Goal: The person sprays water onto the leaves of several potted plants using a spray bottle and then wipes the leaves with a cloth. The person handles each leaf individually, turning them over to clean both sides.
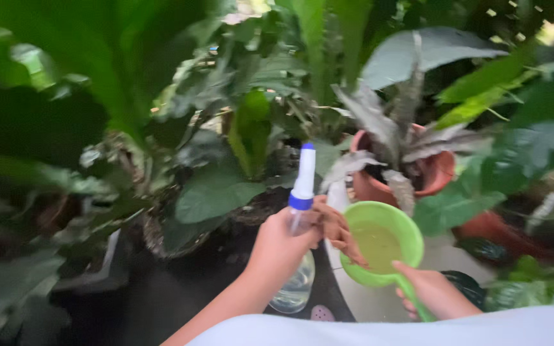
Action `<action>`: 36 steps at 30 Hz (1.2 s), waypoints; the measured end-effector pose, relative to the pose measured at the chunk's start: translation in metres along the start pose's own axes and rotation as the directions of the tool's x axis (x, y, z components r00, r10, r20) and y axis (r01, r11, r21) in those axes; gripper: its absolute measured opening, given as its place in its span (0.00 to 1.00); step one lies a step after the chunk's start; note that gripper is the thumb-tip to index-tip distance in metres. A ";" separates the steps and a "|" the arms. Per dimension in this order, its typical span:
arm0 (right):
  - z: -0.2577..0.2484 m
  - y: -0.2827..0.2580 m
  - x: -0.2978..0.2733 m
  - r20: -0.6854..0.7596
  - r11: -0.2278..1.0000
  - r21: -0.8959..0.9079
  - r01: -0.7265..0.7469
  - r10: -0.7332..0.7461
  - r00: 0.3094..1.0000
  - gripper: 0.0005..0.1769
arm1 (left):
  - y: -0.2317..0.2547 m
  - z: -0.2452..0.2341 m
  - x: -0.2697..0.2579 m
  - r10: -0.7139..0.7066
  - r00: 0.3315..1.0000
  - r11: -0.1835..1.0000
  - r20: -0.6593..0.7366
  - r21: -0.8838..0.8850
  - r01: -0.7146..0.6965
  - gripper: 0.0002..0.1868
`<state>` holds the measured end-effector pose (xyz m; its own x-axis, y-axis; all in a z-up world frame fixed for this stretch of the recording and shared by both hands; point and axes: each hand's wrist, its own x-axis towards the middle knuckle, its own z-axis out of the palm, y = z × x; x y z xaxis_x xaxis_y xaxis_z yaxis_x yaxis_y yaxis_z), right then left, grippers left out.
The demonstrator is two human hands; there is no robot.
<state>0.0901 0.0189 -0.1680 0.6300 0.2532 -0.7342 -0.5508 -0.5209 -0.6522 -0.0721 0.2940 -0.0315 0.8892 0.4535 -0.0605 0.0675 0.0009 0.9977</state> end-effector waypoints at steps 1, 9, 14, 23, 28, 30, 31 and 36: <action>0.003 0.001 0.005 0.007 0.999 -0.030 0.018 -0.018 1.000 0.29 | -0.004 0.001 0.008 0.006 1.000 1.000 0.015 0.010 -0.006 0.20; 0.012 -0.012 0.021 0.076 0.997 0.011 -0.072 0.071 0.995 0.16 | -0.024 0.033 0.074 -0.105 0.993 0.974 0.050 0.207 0.092 0.12; 0.019 0.022 0.045 0.046 0.992 0.102 -0.080 0.076 0.996 0.20 | -0.028 0.033 0.089 -0.074 0.991 0.985 0.111 0.165 0.055 0.12; 0.032 0.103 0.107 -0.144 0.950 0.295 -0.102 0.149 0.978 0.24 | -0.039 0.002 0.096 -0.001 0.926 0.985 0.377 0.158 -0.063 0.21; 0.036 0.117 0.124 -0.350 0.995 0.093 -0.029 0.060 0.935 0.32 | -0.042 -0.020 0.097 -0.017 0.815 0.985 0.579 0.151 -0.087 0.20; 0.028 0.122 0.136 -0.449 0.992 -0.119 -0.049 -0.009 0.894 0.35 | -0.047 -0.022 0.098 -0.045 0.779 0.983 0.626 0.168 -0.078 0.22; 0.026 0.128 0.139 -0.483 0.994 -0.104 -0.034 -0.021 0.875 0.36 | -0.049 -0.023 0.099 -0.028 0.762 0.980 0.647 0.169 -0.108 0.22; 0.023 0.144 0.133 -0.615 0.999 -0.017 -0.045 0.025 0.788 0.33 | -0.059 -0.018 0.105 0.022 0.687 0.977 0.726 0.130 -0.168 0.23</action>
<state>0.0818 -0.0040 -0.3643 0.8193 -0.3148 -0.4793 -0.5694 -0.5456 -0.6149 0.0087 0.3573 -0.0966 0.9412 -0.3354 -0.0416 -0.0247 -0.1910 0.9813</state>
